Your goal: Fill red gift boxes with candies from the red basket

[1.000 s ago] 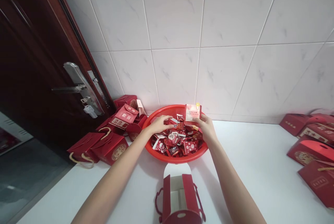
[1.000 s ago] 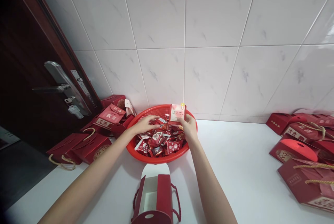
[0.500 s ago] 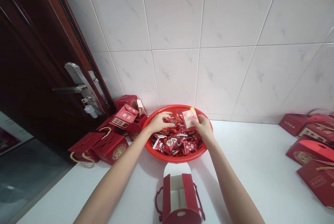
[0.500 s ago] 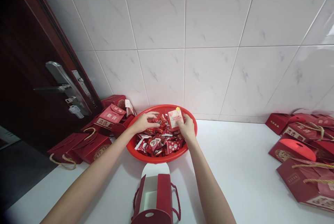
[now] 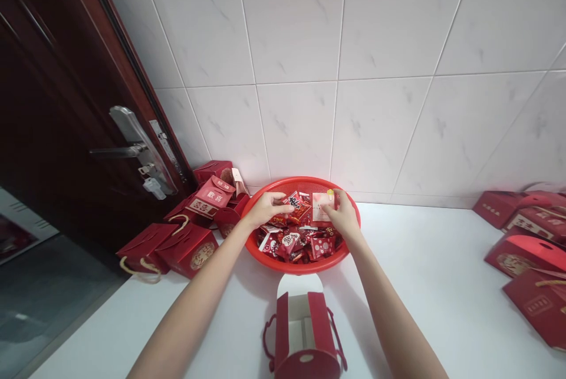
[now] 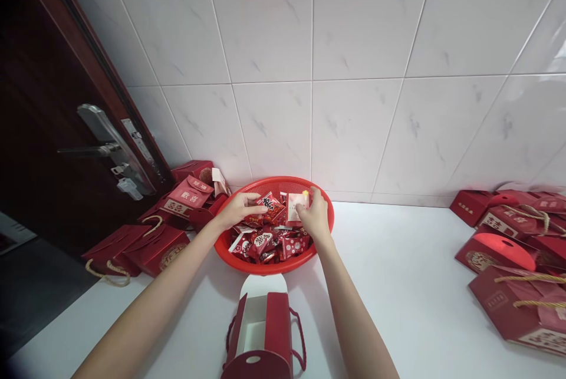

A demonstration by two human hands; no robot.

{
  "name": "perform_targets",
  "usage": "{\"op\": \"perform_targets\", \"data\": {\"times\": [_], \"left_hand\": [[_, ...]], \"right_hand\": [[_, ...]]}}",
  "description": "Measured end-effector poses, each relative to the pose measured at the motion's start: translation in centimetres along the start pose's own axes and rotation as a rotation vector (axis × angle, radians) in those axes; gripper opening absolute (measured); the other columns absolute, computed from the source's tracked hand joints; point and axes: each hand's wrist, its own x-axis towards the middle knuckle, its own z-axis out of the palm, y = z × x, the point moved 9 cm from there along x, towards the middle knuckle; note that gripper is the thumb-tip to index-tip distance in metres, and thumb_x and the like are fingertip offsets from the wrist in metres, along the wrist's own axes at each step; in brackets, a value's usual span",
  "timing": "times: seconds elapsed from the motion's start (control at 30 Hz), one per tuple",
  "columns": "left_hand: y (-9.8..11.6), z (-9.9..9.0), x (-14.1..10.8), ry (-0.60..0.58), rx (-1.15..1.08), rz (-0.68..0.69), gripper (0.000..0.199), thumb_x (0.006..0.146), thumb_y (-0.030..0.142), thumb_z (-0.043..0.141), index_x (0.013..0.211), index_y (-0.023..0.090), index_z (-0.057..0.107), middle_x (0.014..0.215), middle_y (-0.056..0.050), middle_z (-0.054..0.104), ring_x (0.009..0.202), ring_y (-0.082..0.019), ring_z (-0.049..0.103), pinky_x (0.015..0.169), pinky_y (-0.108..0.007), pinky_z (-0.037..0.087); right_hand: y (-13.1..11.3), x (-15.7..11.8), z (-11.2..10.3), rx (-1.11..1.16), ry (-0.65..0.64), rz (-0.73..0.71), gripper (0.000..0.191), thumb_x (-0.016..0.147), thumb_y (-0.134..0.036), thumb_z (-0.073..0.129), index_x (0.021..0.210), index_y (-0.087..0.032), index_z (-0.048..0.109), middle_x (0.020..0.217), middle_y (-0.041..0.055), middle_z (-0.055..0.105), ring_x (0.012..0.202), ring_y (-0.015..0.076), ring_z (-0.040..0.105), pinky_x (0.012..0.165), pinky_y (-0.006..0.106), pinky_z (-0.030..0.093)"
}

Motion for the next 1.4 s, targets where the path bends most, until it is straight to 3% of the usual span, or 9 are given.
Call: {"op": "perform_targets", "data": {"times": [0.13, 0.3, 0.47, 0.6, 0.73, 0.9, 1.1, 1.3, 1.4], "left_hand": [[0.3, 0.6, 0.0, -0.034, 0.014, 0.025, 0.039, 0.065, 0.047, 0.086, 0.082, 0.015, 0.073, 0.083, -0.003, 0.076, 0.078, -0.021, 0.07, 0.074, -0.032, 0.055], [0.7, 0.9, 0.3, -0.052, 0.088, 0.114, 0.044, 0.071, 0.048, 0.079, 0.102, 0.017, 0.074, 0.101, -0.006, 0.077, 0.094, -0.025, 0.07, 0.086, -0.037, 0.055], [-1.0, -1.2, 0.8, 0.111, 0.29, 0.107, 0.042, 0.076, 0.038, 0.07, 0.112, 0.016, 0.073, 0.109, -0.009, 0.076, 0.099, -0.026, 0.07, 0.091, -0.039, 0.055], [-2.7, -0.2, 0.8, -0.051, 0.673, 0.029, 0.033, 0.069, 0.023, 0.069, 0.1, 0.018, 0.079, 0.107, -0.009, 0.077, 0.102, -0.03, 0.069, 0.096, -0.039, 0.052], [-2.7, 0.7, 0.5, -0.104, 0.902, 0.023, 0.046, 0.068, 0.026, 0.07, 0.114, 0.024, 0.078, 0.117, -0.008, 0.074, 0.115, -0.033, 0.061, 0.102, -0.038, 0.047], [-2.3, 1.3, 0.6, -0.102, 0.932, -0.001, 0.05, 0.068, 0.029, 0.074, 0.119, 0.029, 0.076, 0.113, -0.008, 0.074, 0.116, -0.035, 0.06, 0.102, -0.041, 0.046], [-1.9, 1.9, 0.8, -0.125, 0.88, 0.008, 0.023, 0.079, 0.025, 0.061, 0.09, 0.024, 0.081, 0.089, -0.006, 0.078, 0.092, -0.027, 0.07, 0.085, -0.032, 0.05], [-1.4, -0.4, 0.8, 0.106, 0.694, 0.047, 0.037, 0.091, 0.041, 0.048, 0.086, 0.019, 0.078, 0.086, -0.005, 0.078, 0.084, -0.024, 0.072, 0.08, -0.031, 0.052], [-2.4, -1.3, 0.9, 0.142, 0.7, -0.009, 0.026, 0.084, 0.031, 0.055, 0.088, 0.022, 0.079, 0.091, -0.003, 0.08, 0.089, -0.024, 0.072, 0.082, -0.03, 0.053]], "right_hand": [[-3.1, -0.9, -0.1, -0.006, -0.002, -0.233, 0.058, 0.081, -0.038, 0.064, 0.135, -0.019, 0.052, 0.138, 0.0154, 0.06, 0.134, 0.0317, 0.051, 0.105, 0.047, 0.046], [-4.7, -2.5, 3.3, 0.065, -0.421, -0.3, 0.038, 0.088, -0.042, 0.062, 0.122, -0.024, 0.063, 0.112, 0.0064, 0.074, 0.104, 0.024, 0.07, 0.092, 0.038, 0.052], [-4.0, -1.7, 2.4, 0.015, -0.29, -0.247, 0.018, 0.087, -0.033, 0.062, 0.099, -0.022, 0.07, 0.091, 0.0045, 0.076, 0.09, 0.023, 0.072, 0.083, 0.035, 0.053], [-3.3, -1.3, 1.8, -0.088, -0.192, -0.187, 0.014, 0.086, -0.03, 0.06, 0.093, -0.023, 0.07, 0.086, 0.0032, 0.076, 0.084, 0.0223, 0.071, 0.075, 0.032, 0.052], [-2.8, -1.3, 1.5, -0.176, -0.171, -0.119, 0.014, 0.086, -0.027, 0.059, 0.093, -0.022, 0.07, 0.083, 0.0041, 0.075, 0.077, 0.022, 0.07, 0.069, 0.03, 0.05], [-3.0, -1.4, 1.8, -0.194, -0.209, -0.115, 0.014, 0.085, -0.024, 0.061, 0.096, -0.021, 0.07, 0.087, 0.0053, 0.075, 0.08, 0.0217, 0.069, 0.073, 0.031, 0.05], [-3.1, -1.5, 1.9, -0.193, -0.214, -0.125, 0.013, 0.085, -0.022, 0.061, 0.094, -0.022, 0.07, 0.088, 0.0047, 0.075, 0.08, 0.0213, 0.07, 0.073, 0.03, 0.051], [-2.9, -1.5, 1.9, -0.178, -0.218, -0.138, 0.014, 0.086, -0.024, 0.06, 0.096, -0.022, 0.07, 0.089, 0.0053, 0.075, 0.081, 0.0218, 0.07, 0.074, 0.031, 0.052], [-3.0, -1.5, 1.9, -0.176, -0.218, -0.139, 0.014, 0.085, -0.024, 0.06, 0.095, -0.022, 0.07, 0.089, 0.0052, 0.075, 0.081, 0.0219, 0.07, 0.074, 0.031, 0.052]]}}
